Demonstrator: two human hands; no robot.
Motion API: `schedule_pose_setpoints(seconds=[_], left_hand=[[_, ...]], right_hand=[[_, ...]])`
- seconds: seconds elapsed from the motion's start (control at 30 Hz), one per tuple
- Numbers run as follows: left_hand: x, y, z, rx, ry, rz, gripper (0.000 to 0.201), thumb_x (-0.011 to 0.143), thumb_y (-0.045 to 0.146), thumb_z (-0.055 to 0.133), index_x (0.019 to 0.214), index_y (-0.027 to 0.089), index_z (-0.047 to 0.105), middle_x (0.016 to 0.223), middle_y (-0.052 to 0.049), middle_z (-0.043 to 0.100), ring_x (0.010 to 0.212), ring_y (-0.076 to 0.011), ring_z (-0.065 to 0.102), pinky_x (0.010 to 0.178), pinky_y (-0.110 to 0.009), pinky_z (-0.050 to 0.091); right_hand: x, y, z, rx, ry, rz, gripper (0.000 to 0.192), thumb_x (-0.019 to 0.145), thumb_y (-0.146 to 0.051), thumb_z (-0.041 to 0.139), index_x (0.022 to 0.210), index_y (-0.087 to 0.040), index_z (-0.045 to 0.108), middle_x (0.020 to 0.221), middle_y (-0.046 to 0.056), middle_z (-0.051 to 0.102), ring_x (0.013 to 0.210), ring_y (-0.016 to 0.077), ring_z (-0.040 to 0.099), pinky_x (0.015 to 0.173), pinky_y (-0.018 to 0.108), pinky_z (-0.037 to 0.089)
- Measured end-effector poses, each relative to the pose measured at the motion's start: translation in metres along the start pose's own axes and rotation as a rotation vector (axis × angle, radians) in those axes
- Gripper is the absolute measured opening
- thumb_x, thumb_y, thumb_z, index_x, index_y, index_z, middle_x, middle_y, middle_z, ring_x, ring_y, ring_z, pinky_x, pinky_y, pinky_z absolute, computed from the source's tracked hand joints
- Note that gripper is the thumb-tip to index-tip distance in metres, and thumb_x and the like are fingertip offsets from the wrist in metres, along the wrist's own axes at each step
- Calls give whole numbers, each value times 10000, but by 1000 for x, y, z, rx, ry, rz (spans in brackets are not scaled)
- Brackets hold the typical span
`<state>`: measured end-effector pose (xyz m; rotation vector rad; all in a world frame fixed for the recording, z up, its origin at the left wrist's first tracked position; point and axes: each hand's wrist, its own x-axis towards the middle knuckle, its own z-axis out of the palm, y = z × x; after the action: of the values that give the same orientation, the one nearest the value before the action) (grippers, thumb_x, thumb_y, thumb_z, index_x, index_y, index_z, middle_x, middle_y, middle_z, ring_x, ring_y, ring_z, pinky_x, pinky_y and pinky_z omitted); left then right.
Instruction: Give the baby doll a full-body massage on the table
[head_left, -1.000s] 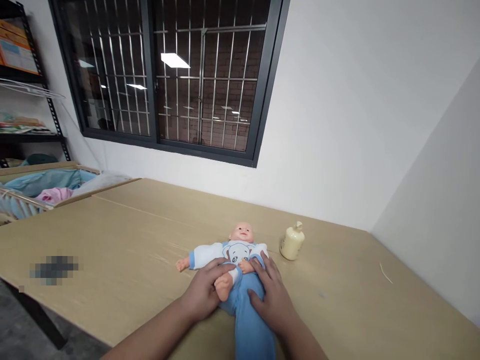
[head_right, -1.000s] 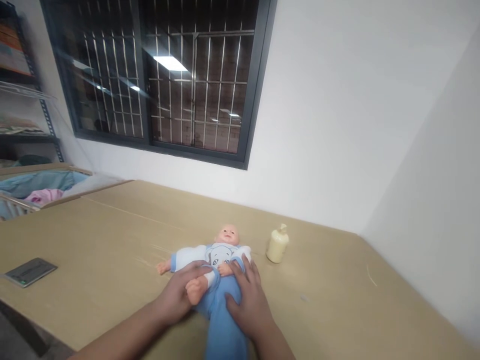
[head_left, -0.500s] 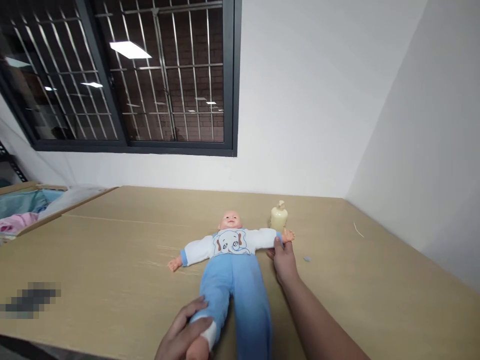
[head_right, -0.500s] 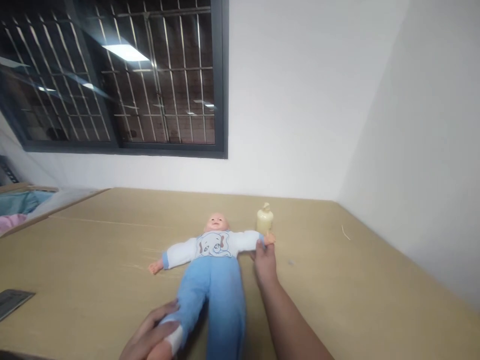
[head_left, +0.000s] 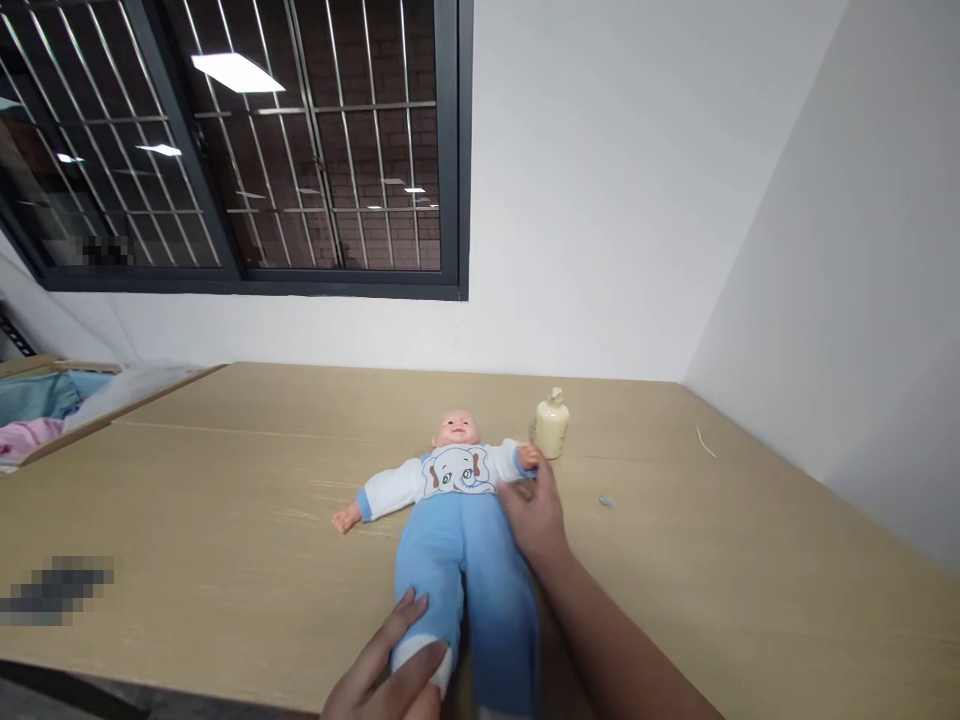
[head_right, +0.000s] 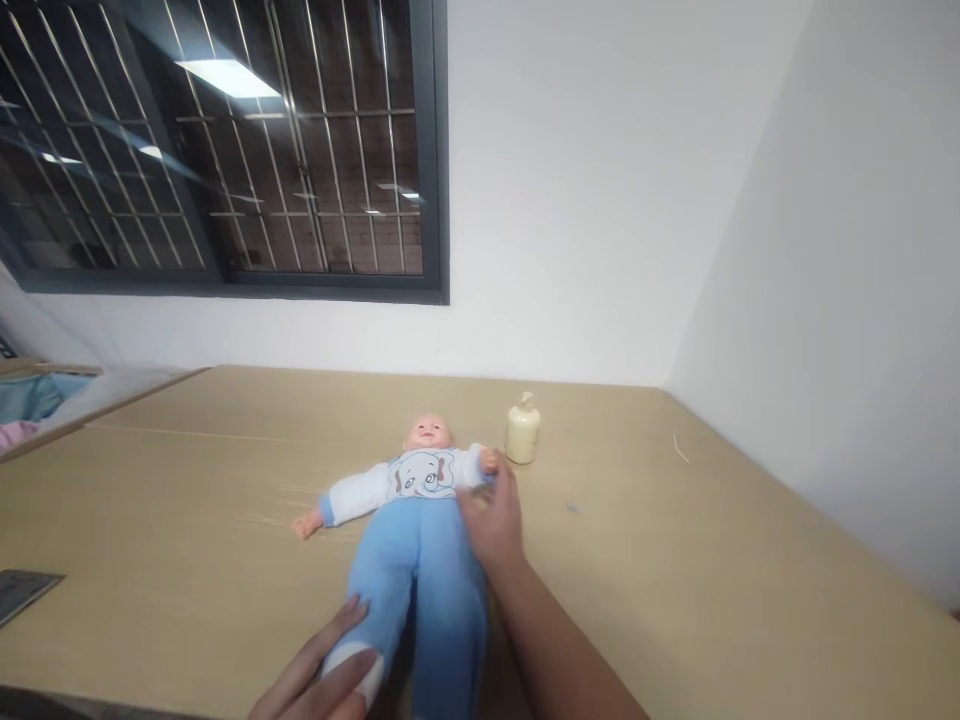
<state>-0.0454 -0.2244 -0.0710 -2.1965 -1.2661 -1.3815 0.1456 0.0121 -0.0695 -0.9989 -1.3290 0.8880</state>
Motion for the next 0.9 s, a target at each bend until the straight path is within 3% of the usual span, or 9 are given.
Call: schedule_pose_setpoints(seconds=[0.1, 0.2, 0.37, 0.63, 0.77, 0.9], left_hand=[[16, -11, -4, -33, -94, -40, 493, 931, 540, 567, 1372, 323, 609, 1497, -104, 546, 1302, -283, 596, 1039, -365, 535], [37, -20, -8, -50, -132, -123, 511, 869, 390, 668, 1372, 319, 613, 1526, -108, 512, 1320, -309, 579, 1027, -388, 549], [72, -41, 5, -19, -174, -156, 522, 827, 166, 586, 1338, 258, 640, 1517, -124, 514, 1346, -305, 553, 1059, -436, 524], [95, -78, 40, -127, -237, -248, 481, 841, 110, 560, 1303, 202, 658, 1454, -157, 556, 1358, -298, 534, 1097, -477, 486], [91, -73, 36, -146, -224, -217, 499, 824, 95, 557, 1299, 213, 655, 1425, -160, 564, 1330, -296, 558, 1060, -462, 516], [81, -52, 14, -167, -186, -156, 519, 812, 137, 602, 1317, 254, 630, 1410, -146, 569, 1311, -307, 573, 1044, -469, 526]], right_hand=[[-16, -12, 9, -440, -235, -367, 762, 785, -296, 703, 1504, -272, 449, 1624, 118, 333, 1485, 358, 336, 1184, 560, 353], [-22, -15, 9, -669, -354, -490, 682, 844, -231, 615, 1502, -325, 462, 1675, 89, 212, 1513, 380, 266, 1184, 608, 318], [-19, -15, 4, -747, -401, -543, 654, 858, -220, 605, 1486, -356, 485, 1683, 67, 188, 1505, 389, 275, 1169, 609, 339], [-20, -16, 3, -722, -395, -612, 605, 879, -207, 570, 1473, -310, 508, 1659, 87, 249, 1511, 345, 273, 1181, 592, 326], [-19, -10, 3, -669, -355, -566, 583, 864, -241, 598, 1440, -315, 549, 1627, 101, 316, 1471, 344, 354, 1159, 578, 368], [-12, -10, 2, -535, -229, -467, 486, 864, -345, 640, 1347, -287, 642, 1522, 116, 479, 1393, 329, 460, 1147, 540, 395]])
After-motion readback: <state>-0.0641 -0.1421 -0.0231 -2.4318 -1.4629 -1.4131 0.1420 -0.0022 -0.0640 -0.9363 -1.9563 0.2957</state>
